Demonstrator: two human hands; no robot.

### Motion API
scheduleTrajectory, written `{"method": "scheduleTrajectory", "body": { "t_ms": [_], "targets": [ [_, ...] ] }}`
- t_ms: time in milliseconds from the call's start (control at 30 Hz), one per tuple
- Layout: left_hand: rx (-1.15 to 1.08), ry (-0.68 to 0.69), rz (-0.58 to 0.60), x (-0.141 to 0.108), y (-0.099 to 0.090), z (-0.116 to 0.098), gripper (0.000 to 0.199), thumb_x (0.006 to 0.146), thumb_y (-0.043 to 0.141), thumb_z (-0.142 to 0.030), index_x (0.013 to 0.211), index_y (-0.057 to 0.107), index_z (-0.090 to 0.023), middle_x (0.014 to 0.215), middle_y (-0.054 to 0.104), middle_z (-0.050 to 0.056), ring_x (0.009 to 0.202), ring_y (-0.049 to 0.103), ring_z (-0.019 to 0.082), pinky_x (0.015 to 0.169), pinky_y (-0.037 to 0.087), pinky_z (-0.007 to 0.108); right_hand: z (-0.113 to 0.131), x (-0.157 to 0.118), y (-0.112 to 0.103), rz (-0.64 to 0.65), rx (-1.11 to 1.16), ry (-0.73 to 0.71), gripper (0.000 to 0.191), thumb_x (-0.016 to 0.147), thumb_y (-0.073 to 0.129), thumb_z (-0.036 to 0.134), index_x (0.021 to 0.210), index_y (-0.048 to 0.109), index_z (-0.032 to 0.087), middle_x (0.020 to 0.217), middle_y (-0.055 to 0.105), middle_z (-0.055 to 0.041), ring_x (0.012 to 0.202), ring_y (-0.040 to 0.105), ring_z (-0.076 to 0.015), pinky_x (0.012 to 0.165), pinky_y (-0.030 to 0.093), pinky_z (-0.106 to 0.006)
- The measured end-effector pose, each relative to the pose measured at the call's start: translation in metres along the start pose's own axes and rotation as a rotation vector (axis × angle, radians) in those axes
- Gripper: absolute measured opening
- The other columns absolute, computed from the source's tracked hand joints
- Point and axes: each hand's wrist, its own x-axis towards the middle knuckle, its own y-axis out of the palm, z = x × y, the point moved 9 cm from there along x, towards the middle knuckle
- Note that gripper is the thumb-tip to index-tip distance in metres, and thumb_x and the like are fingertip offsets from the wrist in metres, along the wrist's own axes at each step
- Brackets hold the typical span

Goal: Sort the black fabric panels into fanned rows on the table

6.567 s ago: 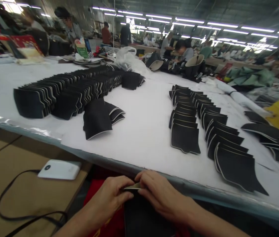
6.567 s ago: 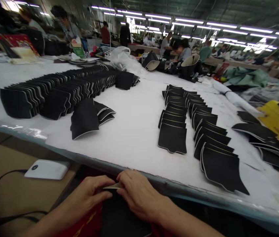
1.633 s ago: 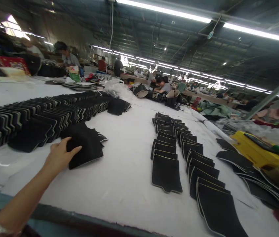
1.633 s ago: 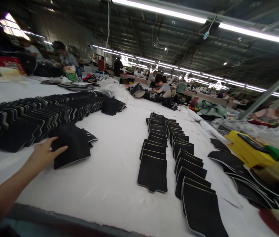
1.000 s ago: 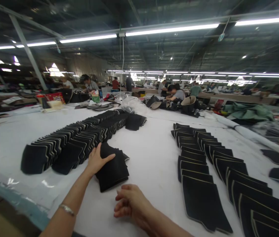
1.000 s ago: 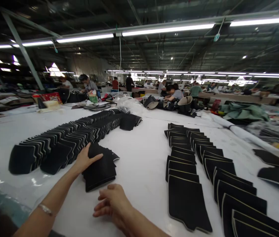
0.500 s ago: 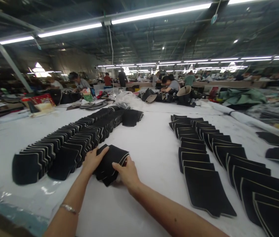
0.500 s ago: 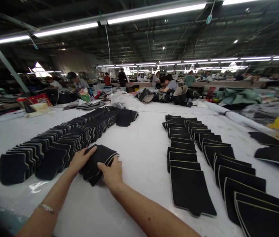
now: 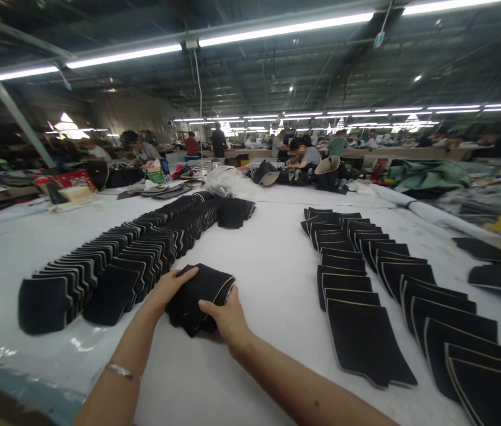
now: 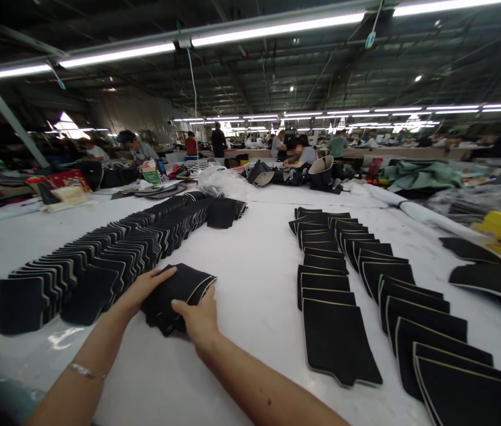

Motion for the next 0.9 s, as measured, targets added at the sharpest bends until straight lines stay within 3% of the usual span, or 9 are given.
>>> {"method": "scheduleTrajectory", "body": {
  "t_ms": [167, 300, 400, 567, 733, 800, 900],
  "targets": [
    [-0.286, -0.004, 0.108, -0.033, 0.004, -0.010, 0.052, 0.059, 0.081, -0.050, 0.090, 0.072, -0.009, 0.087, 0.075, 0.017, 0.080, 0.071, 0.031, 0.072, 0.057, 0.039, 0.018, -0.003, -0.008, -0.057, -0.018, -0.094, 0.092, 0.053, 0.084, 0.026, 0.132, 0.036, 0.022, 0.122, 0.058, -0.0075, 0.118, 0.052, -0.0275, 0.100, 0.043, -0.037],
    [-0.482, 0.146, 0.073, -0.068, -0.002, -0.035, 0.058, 0.066, 0.078, -0.046, 0.114, 0.066, -0.017, 0.113, 0.072, 0.012, 0.103, 0.067, 0.028, 0.091, 0.054, 0.035, 0.060, -0.015, -0.017, -0.005, -0.088, -0.265, 0.106, 0.055, 0.085, 0.028, 0.143, 0.026, 0.021, 0.136, 0.046, -0.0093, 0.128, 0.043, -0.0275, 0.109, 0.035, -0.038],
    [-0.607, 0.276, 0.055, -0.088, 0.003, -0.043, 0.067, 0.071, 0.075, -0.046, 0.130, 0.054, -0.023, 0.129, 0.063, 0.007, 0.121, 0.057, 0.029, 0.104, 0.046, 0.037, 0.083, -0.027, -0.028, 0.046, -0.233, -0.441, 0.111, 0.060, 0.084, 0.034, 0.148, 0.018, 0.022, 0.143, 0.036, -0.0109, 0.132, 0.038, -0.0282, 0.112, 0.030, -0.040],
    [-0.658, 0.320, 0.053, -0.099, 0.028, -0.018, 0.083, 0.056, 0.085, -0.042, 0.129, 0.054, -0.018, 0.127, 0.064, 0.011, 0.126, 0.051, 0.035, 0.111, 0.037, 0.044, 0.055, -0.030, -0.040, 0.191, -0.304, -0.483, 0.113, 0.061, 0.085, 0.032, 0.150, 0.015, 0.023, 0.146, 0.035, -0.0106, 0.136, 0.032, -0.0281, 0.115, 0.025, -0.042],
    [-0.695, 0.333, 0.024, -0.097, 0.035, -0.012, 0.087, 0.053, 0.086, -0.045, 0.129, 0.054, -0.020, 0.125, 0.064, 0.010, 0.123, 0.054, 0.034, 0.111, 0.037, 0.042, 0.050, -0.025, -0.027, 0.275, -0.268, -0.480, 0.104, 0.063, 0.085, 0.030, 0.146, 0.022, 0.024, 0.139, 0.048, -0.0075, 0.128, 0.045, -0.0254, 0.111, 0.032, -0.041],
    [-0.702, 0.328, -0.010, -0.094, 0.035, -0.012, 0.085, 0.055, 0.085, -0.045, 0.130, 0.052, -0.022, 0.125, 0.064, 0.008, 0.122, 0.055, 0.032, 0.109, 0.039, 0.040, 0.059, -0.024, -0.023, 0.251, -0.300, -0.493, 0.100, 0.063, 0.085, 0.030, 0.142, 0.026, 0.023, 0.134, 0.053, -0.0074, 0.122, 0.050, -0.0256, 0.107, 0.037, -0.041],
    [-0.737, 0.288, -0.086, -0.088, 0.039, -0.005, 0.070, 0.069, 0.077, -0.051, 0.129, 0.052, -0.025, 0.124, 0.065, 0.005, 0.121, 0.056, 0.027, 0.106, 0.043, 0.037, 0.067, -0.024, -0.022, 0.232, -0.425, -0.549, 0.091, 0.063, 0.085, 0.034, 0.137, 0.033, 0.022, 0.131, 0.055, -0.0086, 0.120, 0.051, -0.0275, 0.105, 0.039, -0.041]
  ]
}}
